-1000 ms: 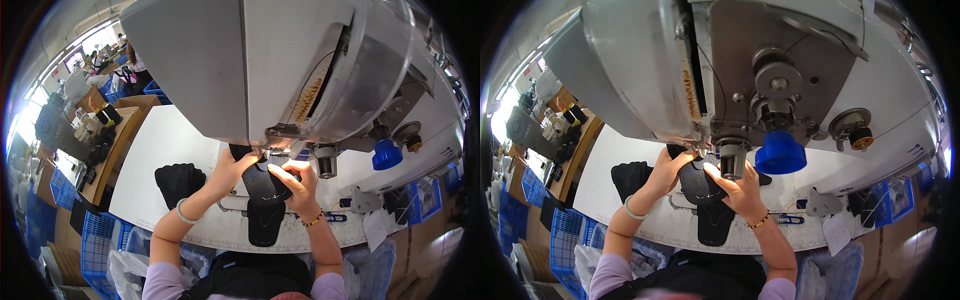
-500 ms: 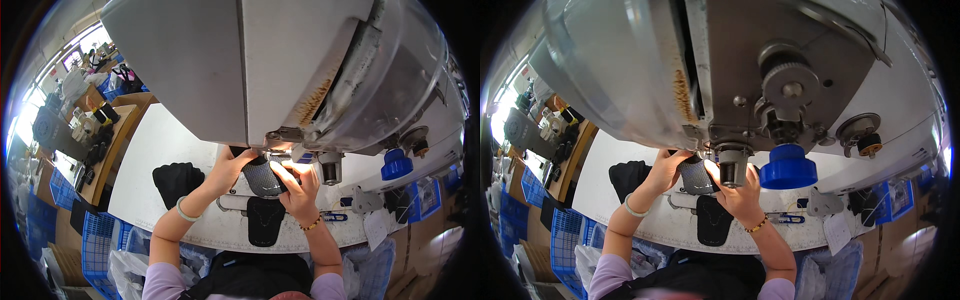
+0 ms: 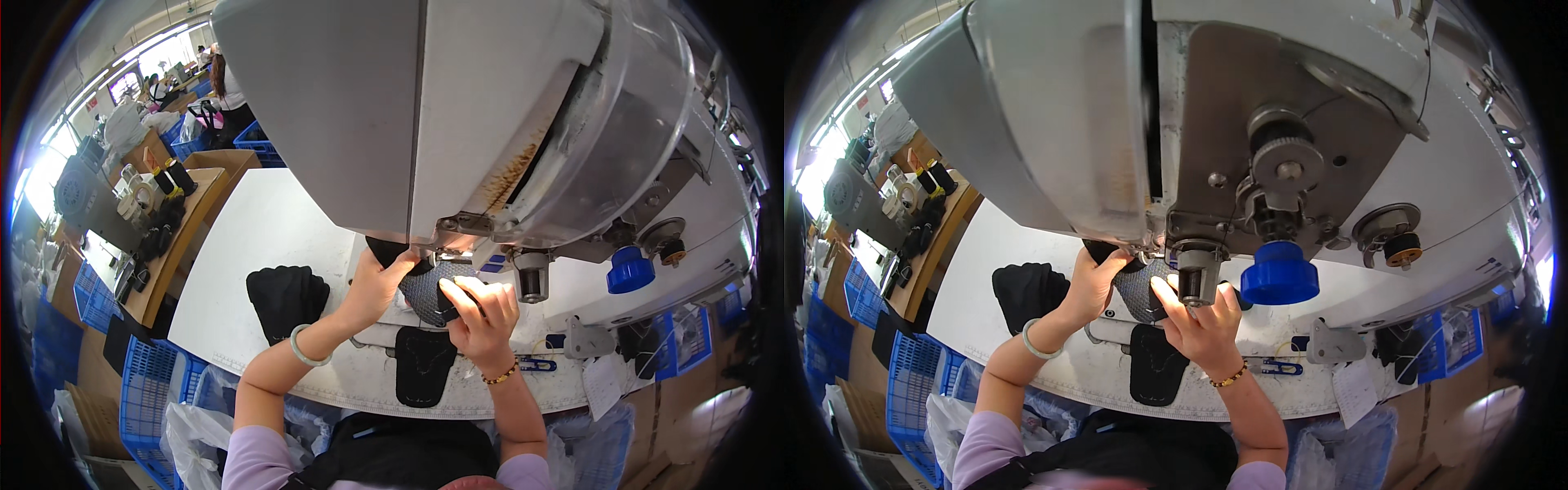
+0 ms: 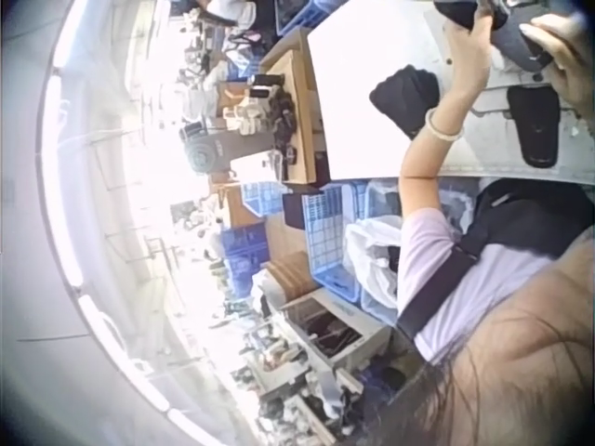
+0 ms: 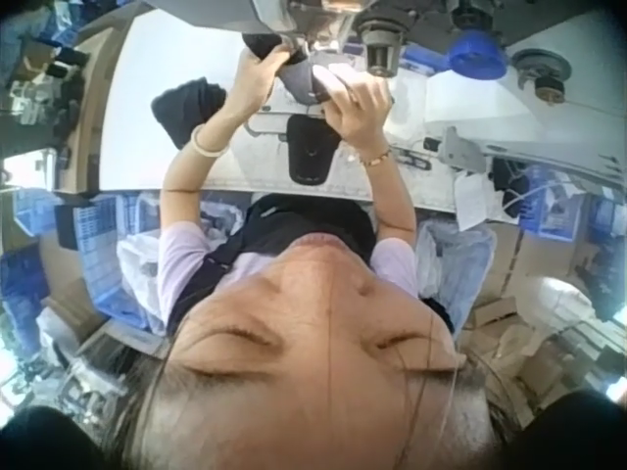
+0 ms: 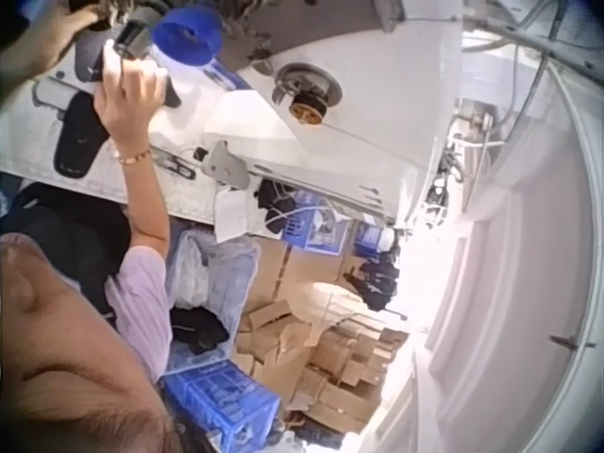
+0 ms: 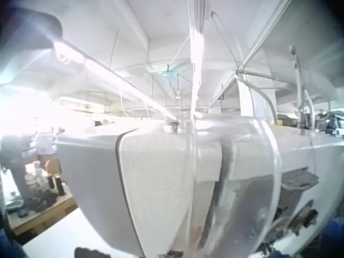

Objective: Stitching various components of a shoe upper using an industrial sewing machine.

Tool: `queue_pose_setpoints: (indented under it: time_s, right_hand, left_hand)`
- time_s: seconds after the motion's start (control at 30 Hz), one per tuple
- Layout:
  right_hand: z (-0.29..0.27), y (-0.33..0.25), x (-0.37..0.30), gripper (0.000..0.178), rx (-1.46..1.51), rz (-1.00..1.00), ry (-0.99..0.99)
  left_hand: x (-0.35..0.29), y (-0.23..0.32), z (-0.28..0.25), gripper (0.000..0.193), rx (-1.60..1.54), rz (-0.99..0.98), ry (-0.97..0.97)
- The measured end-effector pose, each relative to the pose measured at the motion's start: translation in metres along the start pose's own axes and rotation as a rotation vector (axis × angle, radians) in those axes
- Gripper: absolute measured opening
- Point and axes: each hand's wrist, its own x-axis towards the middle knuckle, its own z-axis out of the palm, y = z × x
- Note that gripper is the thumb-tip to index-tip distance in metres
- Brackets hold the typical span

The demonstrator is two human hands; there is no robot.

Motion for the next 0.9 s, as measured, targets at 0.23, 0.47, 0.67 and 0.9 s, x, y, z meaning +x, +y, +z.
queue_pose_setpoints:
  time_s: [0.23,0.47,0.67,0.9]
  right_hand:
    - [0.001,0.014,-0.006,0.031,0.027,0.077,0.042]
    - [0.006,0.022,-0.015,0.036,0.080,0.216,0.051]
    - [0.017,0.031,-0.025,0.034,0.104,0.364,0.109]
    - [0.022,0.028,-0.011,0.023,0.184,0.421,0.212]
  left_hand:
    - [-0.010,0.017,0.020,0.015,0.068,0.045,0.118]
    - [-0.011,0.019,0.027,0.014,0.048,0.035,0.205]
    - [-0.022,0.028,0.042,0.014,0.069,0.026,0.285]
    - [-0.028,0.022,0.054,0.013,0.156,0.093,0.413]
